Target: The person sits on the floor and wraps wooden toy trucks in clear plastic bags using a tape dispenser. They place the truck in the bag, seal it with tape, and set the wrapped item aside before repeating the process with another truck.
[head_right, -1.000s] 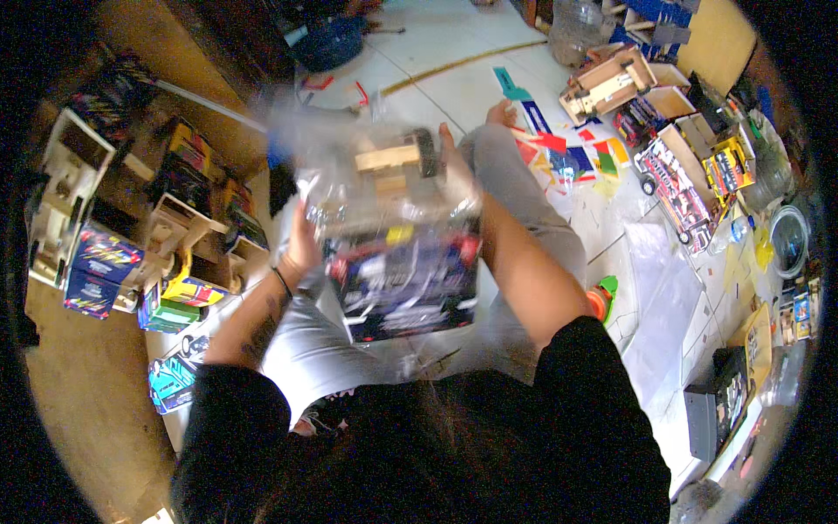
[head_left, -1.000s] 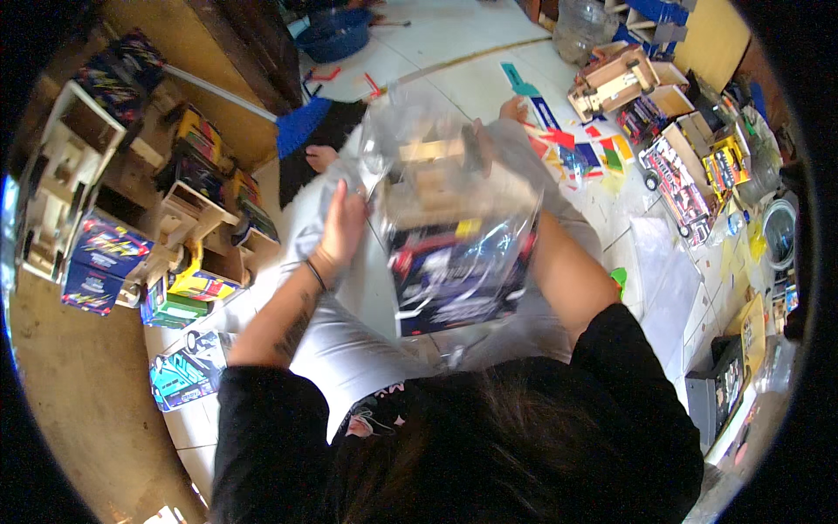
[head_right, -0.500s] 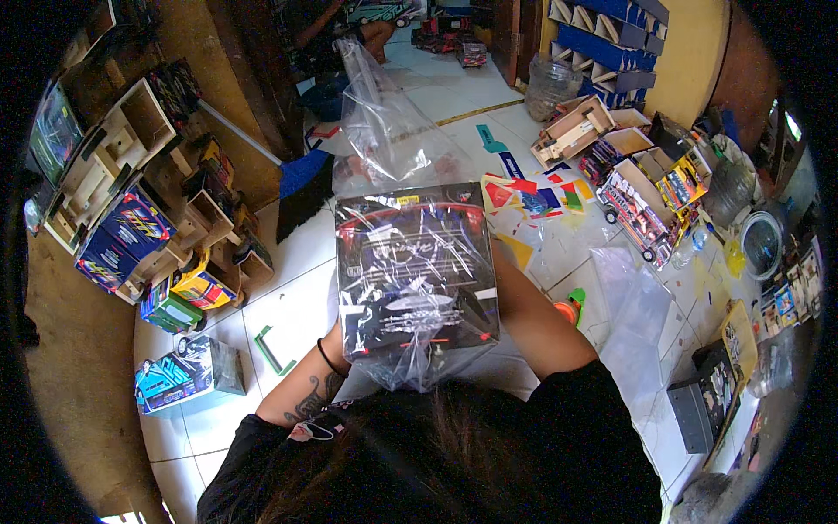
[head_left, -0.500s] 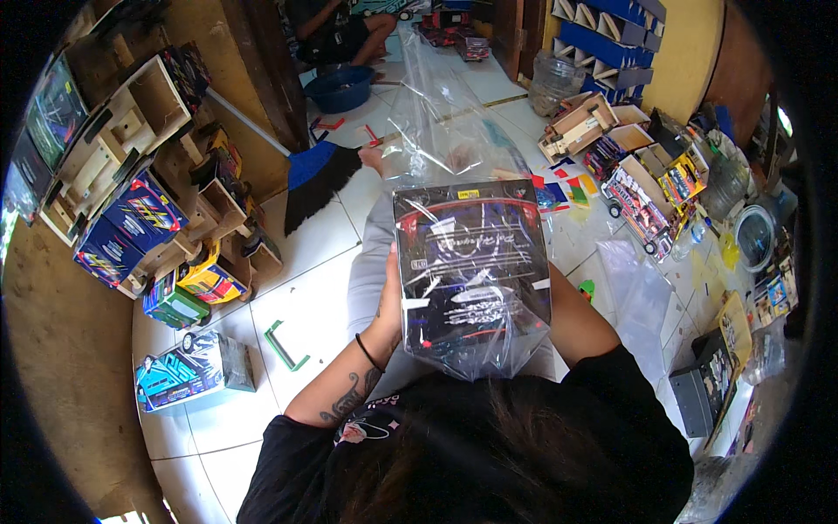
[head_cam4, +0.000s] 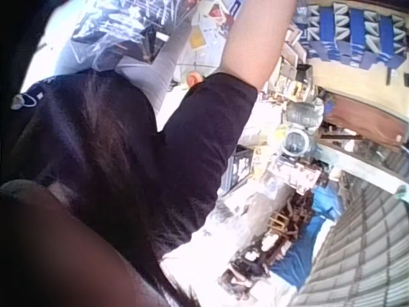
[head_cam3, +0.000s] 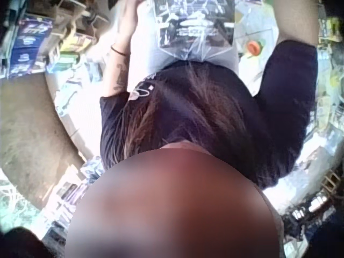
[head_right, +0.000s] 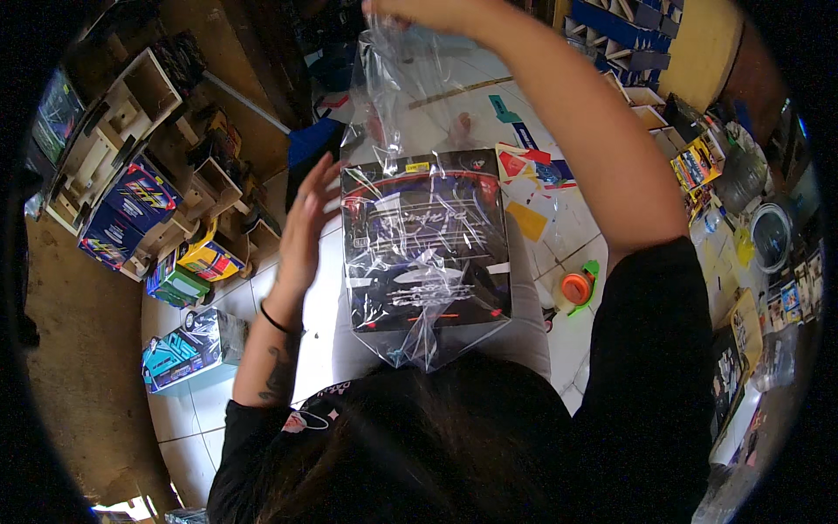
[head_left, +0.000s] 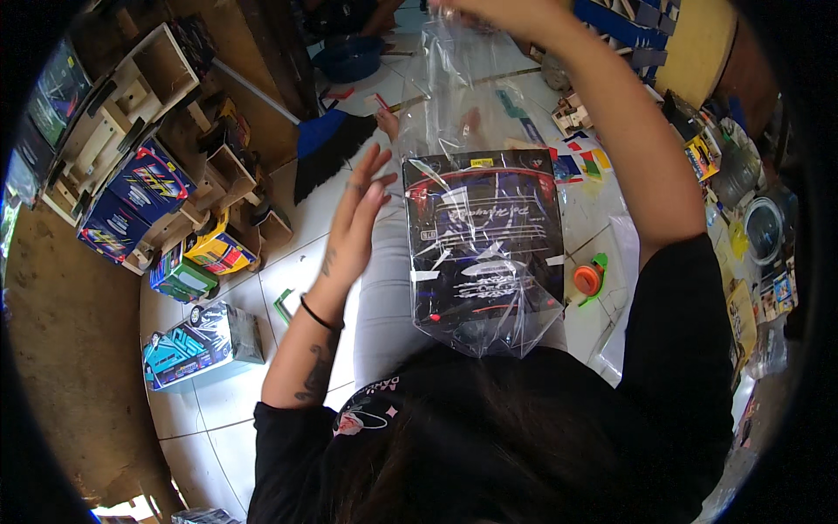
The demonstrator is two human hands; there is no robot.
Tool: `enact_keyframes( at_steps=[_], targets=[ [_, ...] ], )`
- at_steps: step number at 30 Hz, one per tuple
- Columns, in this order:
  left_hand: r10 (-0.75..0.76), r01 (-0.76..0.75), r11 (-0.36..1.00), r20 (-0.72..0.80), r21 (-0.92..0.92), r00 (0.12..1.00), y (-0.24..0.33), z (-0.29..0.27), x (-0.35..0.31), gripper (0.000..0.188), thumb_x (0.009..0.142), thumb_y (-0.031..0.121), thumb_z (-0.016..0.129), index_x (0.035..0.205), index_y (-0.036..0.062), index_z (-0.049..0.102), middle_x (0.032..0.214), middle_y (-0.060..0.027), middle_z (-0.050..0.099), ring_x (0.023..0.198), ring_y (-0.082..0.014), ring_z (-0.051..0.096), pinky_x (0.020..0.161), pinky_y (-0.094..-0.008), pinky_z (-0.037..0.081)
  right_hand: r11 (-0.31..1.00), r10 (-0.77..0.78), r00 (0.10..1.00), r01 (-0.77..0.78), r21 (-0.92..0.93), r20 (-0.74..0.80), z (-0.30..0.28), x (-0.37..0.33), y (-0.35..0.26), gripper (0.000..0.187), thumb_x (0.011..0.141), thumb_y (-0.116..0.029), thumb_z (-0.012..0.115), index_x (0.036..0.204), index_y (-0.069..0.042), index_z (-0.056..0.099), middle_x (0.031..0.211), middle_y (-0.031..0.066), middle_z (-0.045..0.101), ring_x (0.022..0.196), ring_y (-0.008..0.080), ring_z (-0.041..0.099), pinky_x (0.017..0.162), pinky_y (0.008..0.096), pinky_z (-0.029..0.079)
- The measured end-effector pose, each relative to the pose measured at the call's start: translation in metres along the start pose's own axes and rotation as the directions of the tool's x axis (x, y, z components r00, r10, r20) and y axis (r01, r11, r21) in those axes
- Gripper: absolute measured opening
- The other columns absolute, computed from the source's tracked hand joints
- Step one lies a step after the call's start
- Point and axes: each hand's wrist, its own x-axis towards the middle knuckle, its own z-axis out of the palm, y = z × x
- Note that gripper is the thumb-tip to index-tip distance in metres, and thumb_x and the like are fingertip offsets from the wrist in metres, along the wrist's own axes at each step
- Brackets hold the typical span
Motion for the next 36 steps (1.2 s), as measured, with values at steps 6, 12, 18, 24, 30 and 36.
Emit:
enact_keyframes(
  at_steps=[6,12,18,24,30,36],
  targets=[
    [-0.048,-0.009,0.914,0.131,0.405,0.99,0.037,-0.012,0.079,0.063,0.085,0.035,0.067,0.133,0.0012,0.047,0.117,-0.0169,0.06,0.09,-0.0189,0.06,0.078,-0.0281,0.047,0.975,-0.165,0.986,0.169,0.143,-0.036,0.017,-0.069,0.05,0.071,0.084,-0.048,0.063,0.14,-0.01,0.04,0.135,0.011,0.05,0.126,0.0229,0.047,0.105,0.0368,0.035],
    [0.028,-0.179,0.779,0.253,0.6,0.967,0.056,0.023,0.131,0.039,0.078,0.03,0.072,0.101,-0.0006,0.068,0.086,-0.0153,0.067,0.067,-0.0182,0.063,0.062,-0.0292,0.049,0.973,0.115,0.943,-0.17,0.156,0.312,0.041,-0.088,0.063,0.094,0.076,-0.056,0.07,0.143,-0.002,0.032,0.141,0.0198,0.043,0.13,0.0288,0.042,0.106,0.0364,0.033],
    [0.016,-0.108,0.833,0.172,0.543,0.985,0.073,0.027,0.125,0.024,0.078,0.02,0.072,0.088,-0.0015,0.07,0.071,-0.0114,0.068,0.055,-0.0155,0.066,0.051,-0.0267,0.051,0.971,0.137,0.962,-0.177,0.158,0.234,0.051,-0.085,0.035,0.087,0.072,-0.058,0.072,0.134,-0.003,0.047,0.127,0.02,0.055,0.116,0.0271,0.054,0.099,0.0323,0.039],
    [0.043,-0.259,0.703,0.324,0.662,0.945,0.073,0.038,0.147,0.024,0.083,0.019,0.071,0.095,-0.0021,0.067,0.071,-0.0076,0.066,0.059,-0.013,0.064,0.055,-0.0256,0.053,0.905,0.254,0.916,-0.339,0.259,0.31,0.066,-0.074,0.041,0.052,0.085,-0.032,0.068,0.125,-0.001,0.055,0.117,0.0075,0.063,0.107,0.0169,0.059,0.093,0.0292,0.043],
    [0.447,-0.454,0.797,0.116,0.399,0.887,0.087,0.029,0.085,0.051,0.074,0.011,0.071,0.12,-0.0003,0.055,0.118,-0.0197,0.059,0.096,-0.0262,0.065,0.076,-0.0322,0.053,0.904,0.139,0.972,-0.202,0.377,0.188,0.073,-0.069,0.059,0.034,0.089,-0.027,0.063,0.112,-0.002,0.065,0.109,0.0083,0.067,0.104,0.0166,0.061,0.091,0.031,0.045],
    [0.129,-0.559,0.46,0.571,0.69,0.811,0.087,0.049,-0.05,0.108,0.054,0.042,0.081,0.145,0.0133,0.031,0.151,-0.0195,0.026,0.141,-0.0369,0.022,0.107,-0.0679,0.006,0.982,-0.046,0.994,0.027,0.189,0.1,0.069,-0.07,0.057,0.036,0.087,-0.037,0.064,0.099,-0.004,0.071,0.091,0.0082,0.07,0.085,0.016,0.064,0.08,0.0307,0.047]
  ],
)
